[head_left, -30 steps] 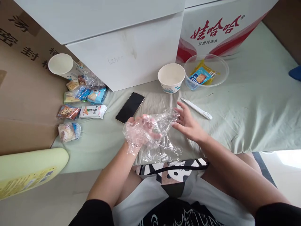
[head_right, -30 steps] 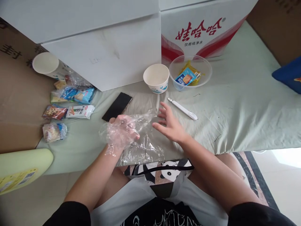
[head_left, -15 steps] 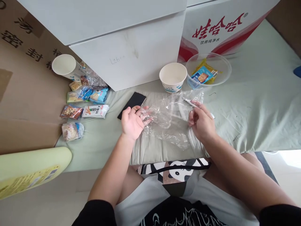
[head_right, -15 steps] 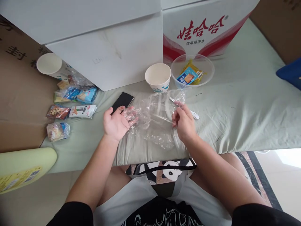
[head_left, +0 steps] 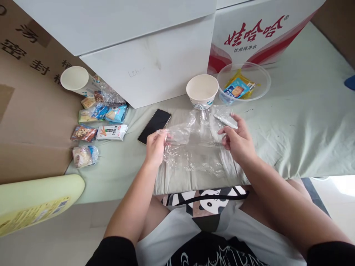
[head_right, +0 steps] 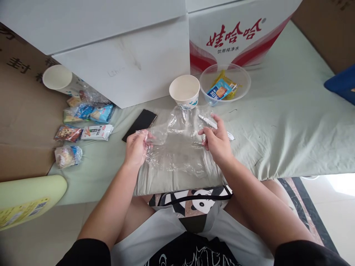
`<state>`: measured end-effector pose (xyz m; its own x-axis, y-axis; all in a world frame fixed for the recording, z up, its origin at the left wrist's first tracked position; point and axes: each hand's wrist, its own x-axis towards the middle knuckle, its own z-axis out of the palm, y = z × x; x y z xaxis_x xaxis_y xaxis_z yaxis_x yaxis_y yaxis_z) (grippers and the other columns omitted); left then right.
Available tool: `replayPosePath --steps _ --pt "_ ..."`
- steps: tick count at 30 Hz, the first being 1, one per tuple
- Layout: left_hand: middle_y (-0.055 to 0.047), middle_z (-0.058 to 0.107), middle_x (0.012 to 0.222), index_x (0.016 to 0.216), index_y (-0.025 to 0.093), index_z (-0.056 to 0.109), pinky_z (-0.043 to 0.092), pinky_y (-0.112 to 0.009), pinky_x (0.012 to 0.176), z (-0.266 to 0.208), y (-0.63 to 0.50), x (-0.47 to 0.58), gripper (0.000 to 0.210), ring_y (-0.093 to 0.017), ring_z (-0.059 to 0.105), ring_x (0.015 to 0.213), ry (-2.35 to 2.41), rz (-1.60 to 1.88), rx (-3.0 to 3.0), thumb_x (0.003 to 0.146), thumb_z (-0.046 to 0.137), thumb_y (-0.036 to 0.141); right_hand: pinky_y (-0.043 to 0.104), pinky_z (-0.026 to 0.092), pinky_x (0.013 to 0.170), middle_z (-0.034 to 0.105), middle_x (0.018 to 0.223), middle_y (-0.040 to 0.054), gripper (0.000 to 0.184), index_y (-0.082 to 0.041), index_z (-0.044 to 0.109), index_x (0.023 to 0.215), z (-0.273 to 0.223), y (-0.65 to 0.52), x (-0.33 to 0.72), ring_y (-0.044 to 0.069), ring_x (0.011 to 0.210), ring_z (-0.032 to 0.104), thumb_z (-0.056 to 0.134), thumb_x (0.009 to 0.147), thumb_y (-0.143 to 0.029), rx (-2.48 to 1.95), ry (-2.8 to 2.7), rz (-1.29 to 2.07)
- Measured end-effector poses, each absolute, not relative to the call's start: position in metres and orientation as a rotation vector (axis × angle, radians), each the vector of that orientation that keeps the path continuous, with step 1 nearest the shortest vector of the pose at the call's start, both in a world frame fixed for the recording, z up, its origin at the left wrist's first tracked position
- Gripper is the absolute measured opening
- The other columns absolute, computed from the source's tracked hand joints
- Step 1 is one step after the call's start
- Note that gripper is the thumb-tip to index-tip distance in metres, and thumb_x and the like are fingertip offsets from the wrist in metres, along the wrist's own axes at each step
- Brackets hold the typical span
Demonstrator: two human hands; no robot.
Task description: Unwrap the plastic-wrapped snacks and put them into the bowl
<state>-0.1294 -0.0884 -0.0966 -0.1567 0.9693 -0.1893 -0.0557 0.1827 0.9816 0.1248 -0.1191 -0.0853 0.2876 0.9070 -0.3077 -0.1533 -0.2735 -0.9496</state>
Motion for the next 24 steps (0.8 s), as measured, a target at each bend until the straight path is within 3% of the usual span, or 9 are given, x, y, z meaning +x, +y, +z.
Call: replayPosePath --steps 3,5,7,10,13,15,18,21,24 --pt "-0.001 0.054 0.055 0.048 0.019 0.042 0.03 -0.02 0.037 -0.084 -0.083 -0.132 0.049 -0.009 0.051 0.046 1.348 1.095 0.594 0.076 0.069 0.05 0.026 0.045 0.048 0.073 0.082 -0.0027 0.077 -0.028 0.028 0.154 -0.091 -0.124 0.127 0.011 0.051 0.058 0.065 0.087 -0.041 -1.436 -0.86 1.167" --pt "-0.002 0.051 0.051 0.044 0.018 0.041 0.025 -0.018 0.034 -0.076 -0.08 -0.134 0.048 -0.008 0.047 0.042 1.321 1.016 0.425 0.078 0.063 0.044 0.032 0.054 0.059 0.075 0.087 -0.0002 0.083 -0.029 0.022 0.159 -0.094 -0.13 0.126 0.016 0.061 0.067 0.065 0.089 -0.041 -1.393 -1.0 1.181" --pt "-0.004 0.053 0.05 0.041 0.018 0.043 0.02 -0.017 0.031 -0.069 -0.078 -0.136 0.044 -0.008 0.048 0.041 1.315 0.955 0.326 0.077 0.059 0.038 0.039 0.058 0.069 0.076 0.088 0.0005 0.083 -0.031 0.025 0.16 -0.096 -0.136 0.124 0.019 0.068 0.071 0.069 0.089 -0.038 -1.343 -1.145 1.184" --pt "-0.006 0.057 0.052 0.041 0.016 0.049 0.019 -0.017 0.031 -0.067 -0.078 -0.139 0.042 -0.011 0.054 0.044 1.304 0.92 0.317 0.076 0.058 0.037 0.042 0.059 0.067 0.07 0.072 -0.0029 0.062 -0.032 0.045 0.149 -0.095 -0.138 0.122 0.019 0.059 0.066 0.066 0.09 -0.033 -1.288 -1.157 1.112" --pt "-0.006 0.056 0.055 0.041 0.015 0.052 0.021 -0.017 0.034 -0.07 -0.08 -0.143 0.044 -0.01 0.054 0.046 1.256 0.964 0.402 0.076 0.061 0.04 0.033 0.053 0.055 0.063 0.061 -0.005 0.03 -0.029 0.064 0.12 -0.091 -0.133 0.126 0.015 0.048 0.059 0.062 0.09 -0.032 -1.279 -0.974 1.029" --pt "-0.005 0.056 0.059 0.041 0.015 0.054 0.026 -0.017 0.038 -0.073 -0.081 -0.145 0.044 -0.009 0.053 0.051 1.218 1.05 0.493 0.073 0.067 0.043 0.028 0.048 0.05 0.062 0.059 -0.0045 0.017 -0.025 0.069 0.101 -0.088 -0.129 0.13 0.012 0.046 0.056 0.063 0.088 -0.033 -1.283 -0.87 1.039" --pt "-0.007 0.065 0.08 0.053 0.016 0.069 0.042 -0.02 0.05 -0.078 -0.086 -0.147 0.037 -0.013 0.059 0.072 1.182 1.214 0.761 0.067 0.078 0.049 0.026 0.046 0.049 0.065 0.061 -0.0034 0.017 -0.022 0.071 0.095 -0.086 -0.127 0.132 0.01 0.046 0.056 0.066 0.084 -0.034 -1.279 -0.816 1.099" --pt "-0.011 0.068 0.105 0.07 0.018 0.08 0.049 -0.025 0.064 -0.081 -0.091 -0.148 0.04 -0.022 0.061 0.093 1.158 1.169 1.048 0.064 0.083 0.058 0.025 0.047 0.049 0.068 0.066 -0.0026 0.019 -0.022 0.071 0.097 -0.086 -0.128 0.131 0.009 0.047 0.058 0.069 0.084 -0.034 -1.286 -0.834 1.109" --pt "-0.013 0.068 0.106 0.066 0.018 0.081 0.051 -0.033 0.078 -0.082 -0.094 -0.149 0.042 -0.027 0.06 0.101 1.141 1.023 1.194 0.07 0.08 0.061 0.024 0.047 0.049 0.069 0.07 -0.0018 0.017 -0.021 0.071 0.097 -0.086 -0.127 0.132 0.008 0.047 0.057 0.067 0.087 -0.035 -1.31 -0.816 1.03"
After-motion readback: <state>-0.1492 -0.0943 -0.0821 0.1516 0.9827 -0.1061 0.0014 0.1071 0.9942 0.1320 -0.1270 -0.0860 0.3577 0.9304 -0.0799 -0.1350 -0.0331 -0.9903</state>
